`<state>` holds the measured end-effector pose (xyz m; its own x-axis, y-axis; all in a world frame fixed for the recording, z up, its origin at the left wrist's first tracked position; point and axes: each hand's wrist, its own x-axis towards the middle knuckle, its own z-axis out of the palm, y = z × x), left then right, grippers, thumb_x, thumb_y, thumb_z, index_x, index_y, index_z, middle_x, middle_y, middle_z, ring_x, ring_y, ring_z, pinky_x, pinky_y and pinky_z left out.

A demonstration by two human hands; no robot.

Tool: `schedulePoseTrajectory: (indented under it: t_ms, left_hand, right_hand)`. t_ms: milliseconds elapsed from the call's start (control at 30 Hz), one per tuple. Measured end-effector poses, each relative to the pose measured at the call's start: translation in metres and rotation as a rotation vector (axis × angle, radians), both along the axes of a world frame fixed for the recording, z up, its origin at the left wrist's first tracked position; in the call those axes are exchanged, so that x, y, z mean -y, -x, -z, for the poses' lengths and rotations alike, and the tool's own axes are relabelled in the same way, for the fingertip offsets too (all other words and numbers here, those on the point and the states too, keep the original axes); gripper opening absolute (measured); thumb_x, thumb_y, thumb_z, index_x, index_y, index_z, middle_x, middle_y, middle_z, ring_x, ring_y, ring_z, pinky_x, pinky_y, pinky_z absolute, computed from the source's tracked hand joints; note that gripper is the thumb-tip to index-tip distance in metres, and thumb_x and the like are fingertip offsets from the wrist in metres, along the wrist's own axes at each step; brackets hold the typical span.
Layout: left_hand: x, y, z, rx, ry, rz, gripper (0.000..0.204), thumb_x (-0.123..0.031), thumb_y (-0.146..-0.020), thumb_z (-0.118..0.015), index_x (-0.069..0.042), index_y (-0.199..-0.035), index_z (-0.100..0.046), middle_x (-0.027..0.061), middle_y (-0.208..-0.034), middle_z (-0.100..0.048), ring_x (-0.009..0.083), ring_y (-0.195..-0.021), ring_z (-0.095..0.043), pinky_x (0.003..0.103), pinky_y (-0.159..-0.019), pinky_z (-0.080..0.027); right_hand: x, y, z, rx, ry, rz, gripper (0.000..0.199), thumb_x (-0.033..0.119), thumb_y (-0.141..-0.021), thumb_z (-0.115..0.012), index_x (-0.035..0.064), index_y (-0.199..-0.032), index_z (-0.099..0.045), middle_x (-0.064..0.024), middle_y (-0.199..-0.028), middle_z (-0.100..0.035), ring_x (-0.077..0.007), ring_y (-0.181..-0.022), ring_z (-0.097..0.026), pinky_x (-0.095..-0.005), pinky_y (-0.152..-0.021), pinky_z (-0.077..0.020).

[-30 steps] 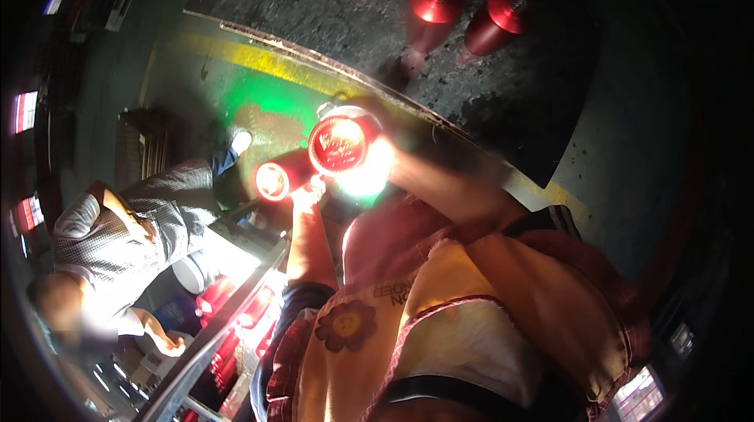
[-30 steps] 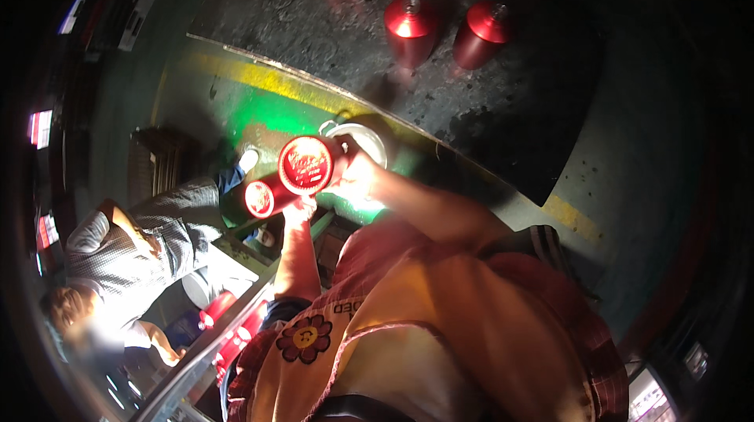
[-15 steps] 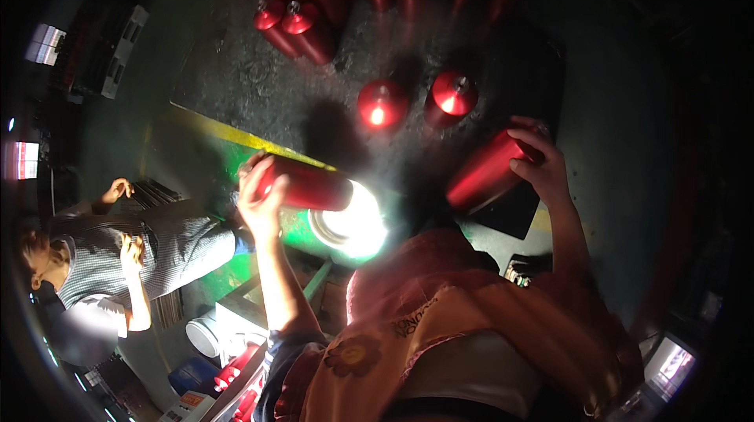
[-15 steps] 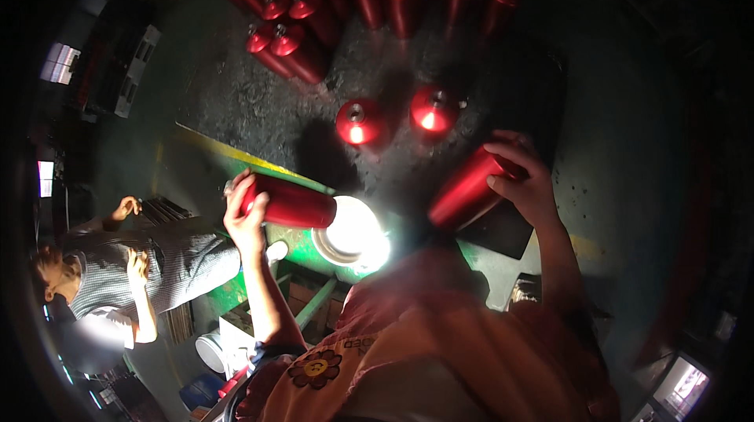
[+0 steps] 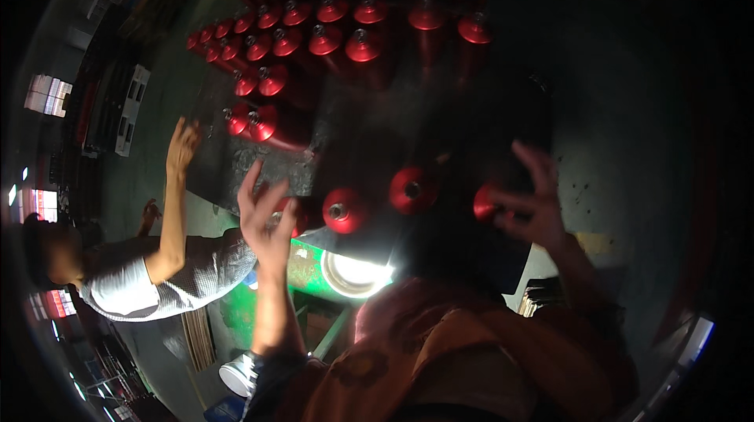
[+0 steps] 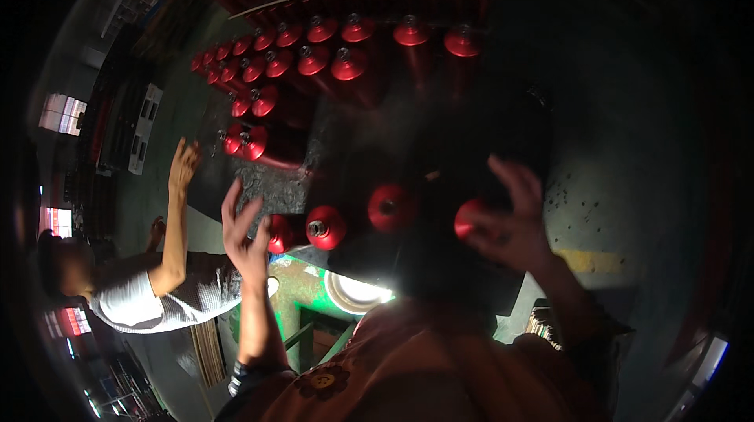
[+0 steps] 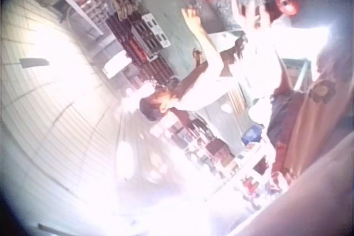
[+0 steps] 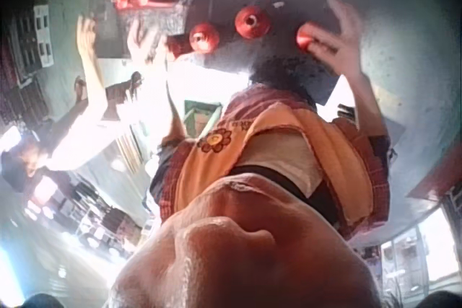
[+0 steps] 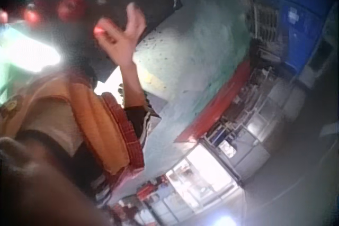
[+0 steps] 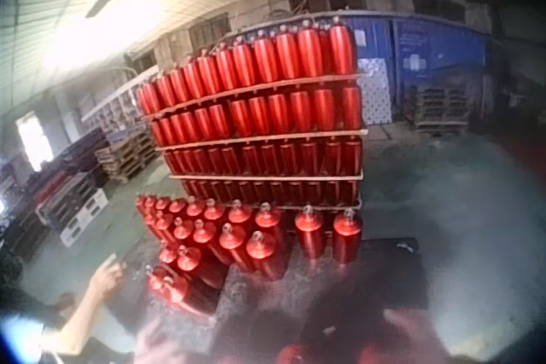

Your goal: The person repeatedly picks up red cylindrical objects from a conveyor belt and places them into a nearby rack. The task involves continuous pick-and-place motions with both hands, moving items from the moving belt to a stationary storage area.

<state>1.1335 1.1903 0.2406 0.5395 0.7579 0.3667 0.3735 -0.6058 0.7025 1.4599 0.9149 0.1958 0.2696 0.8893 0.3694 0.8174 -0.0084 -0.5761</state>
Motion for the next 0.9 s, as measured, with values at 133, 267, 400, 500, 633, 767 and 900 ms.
schedulePoseTrajectory:
  t_ms: [133, 267, 400, 500, 633, 767, 900]
  left_hand:
    - [-0.079, -0.138, 0.019, -0.226, -0.139, 0.285, 0.061, -0.026, -0.075, -0.081, -0.020, -0.133, -0.061, 0.0196, -0.149, -0.040, 0.0332, -0.133, -0.043, 0.043, -0.109, -0.038]
    - [-0.126, -0.237, 0.070, -0.504, -0.186, 0.304, 0.067, -0.035, -0.075, -0.080, -0.032, -0.138, -0.056, 0.0201, -0.152, -0.034, 0.0366, -0.132, -0.042, 0.045, -0.111, -0.034]
    - [-0.132, -0.271, 0.104, -0.455, -0.252, 0.134, 0.067, -0.033, -0.074, -0.083, -0.032, -0.136, -0.058, 0.0195, -0.140, -0.045, 0.0353, -0.132, -0.042, 0.046, -0.109, -0.035]
    - [-0.130, -0.274, 0.107, -0.468, -0.242, 0.067, 0.057, -0.033, -0.073, -0.082, -0.032, -0.127, -0.062, 0.0104, -0.140, -0.043, 0.0382, -0.121, -0.047, 0.048, -0.102, -0.044]
    - [-0.119, -0.258, 0.080, -0.416, -0.264, 0.125, 0.050, -0.031, -0.072, -0.082, -0.032, -0.119, -0.067, 0.0019, -0.137, -0.048, 0.0325, -0.117, -0.053, 0.043, -0.097, -0.050]
    - [-0.087, -0.181, 0.012, -0.049, -0.300, 0.181, 0.045, -0.023, -0.069, -0.086, -0.021, -0.112, -0.073, 0.0071, -0.128, -0.057, 0.0272, -0.117, -0.056, 0.038, -0.099, -0.047]
    - [-0.047, -0.043, -0.054, 0.217, -0.112, 0.021, 0.044, -0.001, -0.076, -0.074, 0.005, -0.119, -0.065, 0.0132, -0.133, -0.058, 0.0230, -0.120, -0.055, 0.037, -0.108, -0.039]
  right_hand:
    - [-0.097, -0.096, 0.005, 0.091, -0.108, 0.281, 0.056, 0.026, -0.076, -0.080, 0.0314, -0.129, -0.065, -0.0138, -0.156, -0.029, -0.0387, -0.141, -0.028, -0.0500, -0.114, -0.0300]
    - [-0.196, -0.162, 0.065, 0.020, 0.180, 0.281, 0.056, 0.040, -0.080, -0.078, 0.0386, -0.133, -0.060, -0.0230, -0.159, -0.019, -0.0448, -0.145, -0.014, -0.0520, -0.117, -0.0257]
    - [-0.222, -0.178, 0.111, -0.030, 0.052, 0.306, 0.046, 0.031, -0.081, -0.077, 0.0384, -0.125, -0.065, -0.0152, -0.153, -0.031, -0.0412, -0.137, -0.031, -0.0472, -0.113, -0.0348]
    - [-0.214, -0.179, 0.117, 0.017, -0.053, 0.354, 0.045, 0.025, -0.081, -0.076, 0.0369, -0.122, -0.066, -0.0108, -0.145, -0.039, -0.0359, -0.128, -0.042, -0.0426, -0.109, -0.0393]
    - [-0.178, -0.181, 0.092, -0.034, -0.280, 0.392, 0.045, 0.019, -0.081, -0.076, 0.0279, -0.124, -0.067, -0.0119, -0.129, -0.052, -0.0318, -0.123, -0.048, -0.0381, -0.106, -0.0404]
    - [-0.101, -0.167, 0.034, -0.503, -0.439, 0.412, 0.040, 0.014, -0.089, -0.068, 0.0152, -0.128, -0.065, -0.0084, -0.125, -0.057, -0.0229, -0.115, -0.056, -0.0331, -0.102, -0.0440]
    - [-0.028, -0.112, -0.029, -1.022, -0.647, 0.138, 0.046, 0.016, -0.095, -0.057, 0.0097, -0.140, -0.051, -0.0073, -0.131, -0.055, -0.0196, -0.117, -0.056, -0.0338, -0.103, -0.0457]
